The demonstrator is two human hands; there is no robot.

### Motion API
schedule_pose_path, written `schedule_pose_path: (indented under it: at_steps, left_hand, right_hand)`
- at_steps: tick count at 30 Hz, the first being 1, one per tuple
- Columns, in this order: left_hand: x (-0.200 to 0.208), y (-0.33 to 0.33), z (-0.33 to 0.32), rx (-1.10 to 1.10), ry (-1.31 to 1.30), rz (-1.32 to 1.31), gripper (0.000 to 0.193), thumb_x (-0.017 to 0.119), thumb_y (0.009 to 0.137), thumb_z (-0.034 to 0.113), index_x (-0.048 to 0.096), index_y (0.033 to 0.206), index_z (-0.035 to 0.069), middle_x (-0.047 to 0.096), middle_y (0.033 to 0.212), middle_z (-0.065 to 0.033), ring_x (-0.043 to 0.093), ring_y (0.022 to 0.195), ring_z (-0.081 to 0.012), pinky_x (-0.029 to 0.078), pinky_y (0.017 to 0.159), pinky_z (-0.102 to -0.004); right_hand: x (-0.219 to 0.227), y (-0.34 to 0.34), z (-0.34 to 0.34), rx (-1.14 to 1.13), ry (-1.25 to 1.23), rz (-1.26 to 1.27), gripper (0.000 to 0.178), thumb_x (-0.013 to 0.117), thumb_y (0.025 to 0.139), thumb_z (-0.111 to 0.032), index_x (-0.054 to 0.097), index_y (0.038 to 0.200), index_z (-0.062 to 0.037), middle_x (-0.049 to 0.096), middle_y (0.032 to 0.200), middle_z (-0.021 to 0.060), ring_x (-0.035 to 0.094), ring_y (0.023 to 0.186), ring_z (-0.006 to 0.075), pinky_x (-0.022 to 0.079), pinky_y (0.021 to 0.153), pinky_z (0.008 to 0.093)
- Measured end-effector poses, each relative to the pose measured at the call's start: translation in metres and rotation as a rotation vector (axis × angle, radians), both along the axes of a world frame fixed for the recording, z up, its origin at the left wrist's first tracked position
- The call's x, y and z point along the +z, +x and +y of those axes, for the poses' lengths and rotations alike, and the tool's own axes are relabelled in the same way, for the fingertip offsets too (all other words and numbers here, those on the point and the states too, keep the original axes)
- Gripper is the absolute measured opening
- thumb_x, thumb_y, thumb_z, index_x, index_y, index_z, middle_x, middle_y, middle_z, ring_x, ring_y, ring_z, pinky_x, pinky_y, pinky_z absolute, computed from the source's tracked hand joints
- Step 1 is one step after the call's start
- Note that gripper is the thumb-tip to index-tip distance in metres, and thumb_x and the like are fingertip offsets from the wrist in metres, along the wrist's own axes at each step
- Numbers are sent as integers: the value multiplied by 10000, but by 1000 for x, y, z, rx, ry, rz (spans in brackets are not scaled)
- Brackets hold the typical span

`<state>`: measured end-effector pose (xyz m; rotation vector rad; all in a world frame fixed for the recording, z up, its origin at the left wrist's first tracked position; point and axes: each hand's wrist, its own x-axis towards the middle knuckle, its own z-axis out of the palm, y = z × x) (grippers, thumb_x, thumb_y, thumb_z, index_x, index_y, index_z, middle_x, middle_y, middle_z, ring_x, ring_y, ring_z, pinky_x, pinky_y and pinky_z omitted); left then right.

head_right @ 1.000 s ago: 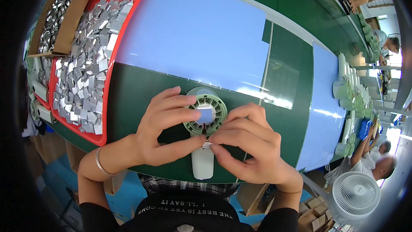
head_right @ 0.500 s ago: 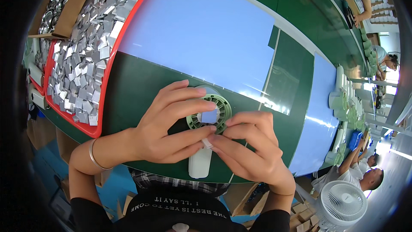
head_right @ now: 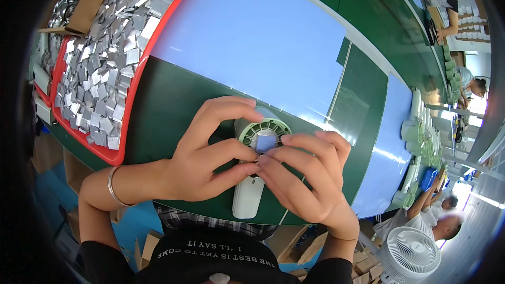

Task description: The person assembles handheld fans by applying small square pads and round metal pieces onto the fan heads, then sorts and arranges fan bodies and component trays along the assembly line.

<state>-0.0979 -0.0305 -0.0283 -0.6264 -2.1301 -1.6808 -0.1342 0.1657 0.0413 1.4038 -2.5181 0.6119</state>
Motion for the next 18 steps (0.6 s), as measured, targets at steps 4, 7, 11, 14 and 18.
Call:
schedule_pose_path:
  at_steps: [4, 7, 11, 14, 18]
  left_hand:
    - [-1, 1, -3, -21, 27, -46, 234, 802, 722, 102, 639, 877, 38, 509, 1271, -179, 489, 1194, -366, 425, 970, -460]
    - [6, 3, 1, -16, 86, -133, 391, 803, 729, 126, 611, 1054, 23, 501, 1291, -179, 483, 1201, -368, 414, 992, -460]
    - [5, 0, -3, -26, -70, -154, 699, 798, 749, 185, 472, 1337, -3, 495, 1313, -176, 478, 1214, -355, 375, 1037, -481]
    - [4, 1, -4, -49, -164, -154, 718, 801, 749, 220, 476, 1350, 0, 496, 1319, -164, 484, 1216, -334, 355, 1049, -492]
    - [2, 2, -3, -39, -153, -148, 715, 804, 744, 228, 482, 1340, -2, 501, 1309, -155, 492, 1203, -332, 357, 1046, -496]
  right_hand:
    - [-1, 0, -2, -32, 22, 22, 345, 824, 656, -95, 696, 976, -106, 646, 1004, 15, 617, 953, 235, 401, 859, 424]
    - [1, -1, -4, -62, 76, 64, 337, 805, 642, -86, 686, 958, -87, 650, 985, 30, 608, 968, 268, 398, 874, 464]
    - [5, -5, -9, -103, 160, 64, 313, 769, 635, -59, 680, 935, -63, 660, 969, 47, 589, 1028, 310, 377, 935, 514]
    - [8, -4, -10, -139, 208, 44, 289, 750, 653, -56, 682, 933, -63, 664, 969, 46, 583, 1058, 315, 370, 965, 518]
    - [10, -2, -10, -164, 213, 24, 263, 738, 666, -57, 683, 924, -61, 665, 958, 46, 583, 1060, 315, 365, 982, 516]
